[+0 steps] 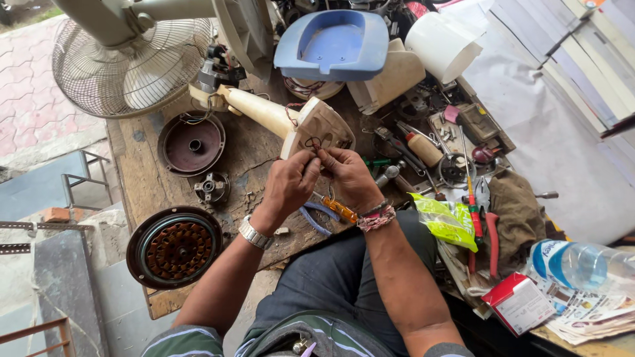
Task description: The person sits on the floor and repairs a standing fan by stripping and twisting wires, then connecting them to a small red component. They use pliers and a screwdriver to manipulate the wires and secure connections.
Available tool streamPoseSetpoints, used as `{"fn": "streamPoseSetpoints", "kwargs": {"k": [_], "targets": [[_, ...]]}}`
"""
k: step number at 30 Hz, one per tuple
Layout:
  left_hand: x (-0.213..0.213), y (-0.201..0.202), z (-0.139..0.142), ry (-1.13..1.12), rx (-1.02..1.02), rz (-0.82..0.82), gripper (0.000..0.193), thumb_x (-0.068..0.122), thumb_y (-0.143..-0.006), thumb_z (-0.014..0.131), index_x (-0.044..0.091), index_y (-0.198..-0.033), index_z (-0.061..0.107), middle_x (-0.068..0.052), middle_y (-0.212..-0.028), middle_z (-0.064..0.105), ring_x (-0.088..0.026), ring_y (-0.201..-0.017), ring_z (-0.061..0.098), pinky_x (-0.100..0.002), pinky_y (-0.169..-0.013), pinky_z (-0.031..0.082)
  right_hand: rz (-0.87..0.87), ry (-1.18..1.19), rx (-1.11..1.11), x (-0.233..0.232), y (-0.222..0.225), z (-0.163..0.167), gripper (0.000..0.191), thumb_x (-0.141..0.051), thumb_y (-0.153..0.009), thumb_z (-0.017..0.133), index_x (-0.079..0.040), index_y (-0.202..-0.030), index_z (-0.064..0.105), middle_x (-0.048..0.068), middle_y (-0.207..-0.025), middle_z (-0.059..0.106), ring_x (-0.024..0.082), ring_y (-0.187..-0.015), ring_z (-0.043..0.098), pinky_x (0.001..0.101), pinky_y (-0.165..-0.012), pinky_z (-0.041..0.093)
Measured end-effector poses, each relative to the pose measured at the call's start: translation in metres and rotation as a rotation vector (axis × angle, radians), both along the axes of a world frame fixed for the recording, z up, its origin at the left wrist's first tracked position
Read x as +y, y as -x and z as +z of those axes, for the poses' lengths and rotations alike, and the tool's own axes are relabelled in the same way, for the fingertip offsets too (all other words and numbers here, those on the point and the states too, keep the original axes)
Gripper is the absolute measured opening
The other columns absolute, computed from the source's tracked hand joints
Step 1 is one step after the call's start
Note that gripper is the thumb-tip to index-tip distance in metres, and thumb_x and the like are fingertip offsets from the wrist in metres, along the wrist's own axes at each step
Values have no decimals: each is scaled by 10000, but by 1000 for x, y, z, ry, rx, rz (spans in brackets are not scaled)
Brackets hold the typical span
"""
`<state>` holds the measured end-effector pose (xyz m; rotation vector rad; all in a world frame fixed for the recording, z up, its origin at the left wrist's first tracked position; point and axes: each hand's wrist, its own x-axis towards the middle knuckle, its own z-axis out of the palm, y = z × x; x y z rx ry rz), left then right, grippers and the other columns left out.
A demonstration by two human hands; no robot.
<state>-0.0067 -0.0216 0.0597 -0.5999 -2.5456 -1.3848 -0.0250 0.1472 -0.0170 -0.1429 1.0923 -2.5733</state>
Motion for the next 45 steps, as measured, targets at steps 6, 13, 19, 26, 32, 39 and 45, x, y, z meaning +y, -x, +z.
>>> {"fn": "streamPoseSetpoints", "kwargs": {"k": [6,13,19,26,32,39,45], "targets": [[-7,9,-2,181,37,-97,188,186,-969,644,42,-848,655,-156,-620,648,-308,-520,663,-416,-526,537,-112,160,-67,-15,2,3,211,-145,-1017,669,41,-1107,713,100,-1047,740,158,-924,687,286,-843,565],[-16,16,-8,222,115,-251,155,169,-929,674,46,-839,644,-150,-618,639,-312,-536,666,-427,-519,533,-213,201,-139,-25,9,3,210,-129,-992,664,66,-1059,708,137,-1003,746,187,-882,697,295,-823,580],[-13,11,-20,153,-1,-193,160,183,-973,652,44,-913,704,-97,-640,681,-214,-493,657,-355,-463,519,-195,196,-138,-27,12,7,213,-138,-989,680,58,-1064,718,126,-994,749,181,-877,703,293,-813,584],[2,-20,-34,-203,-384,125,211,201,-1001,632,34,-951,751,-69,-570,641,-117,-435,545,-287,-387,399,-118,-210,-37,4,-1,13,249,-182,-922,737,17,-1071,755,74,-987,765,124,-852,698,262,-766,578],[8,-19,-32,134,187,173,170,202,-917,735,50,-858,785,-94,-626,691,-125,-489,589,-295,-456,440,-347,-668,169,-5,-10,29,233,-197,-885,822,3,-991,766,89,-896,753,132,-778,659,270,-682,537],[12,-14,-38,-169,-278,116,236,186,-945,632,33,-1101,719,-25,-539,654,-93,-399,555,-282,-360,401,-705,-1398,789,-7,-29,64,125,-157,-890,773,-67,-977,765,92,-928,707,292,-809,661,412,-734,526],[23,-12,-46,-629,-478,91,341,230,-1123,523,-61,-1135,699,34,-576,562,-47,-436,462,-233,-380,344,-640,-1485,925,2,-33,86,98,-158,-879,744,-64,-862,727,91,-844,639,294,-795,619,424,-738,499]]}}
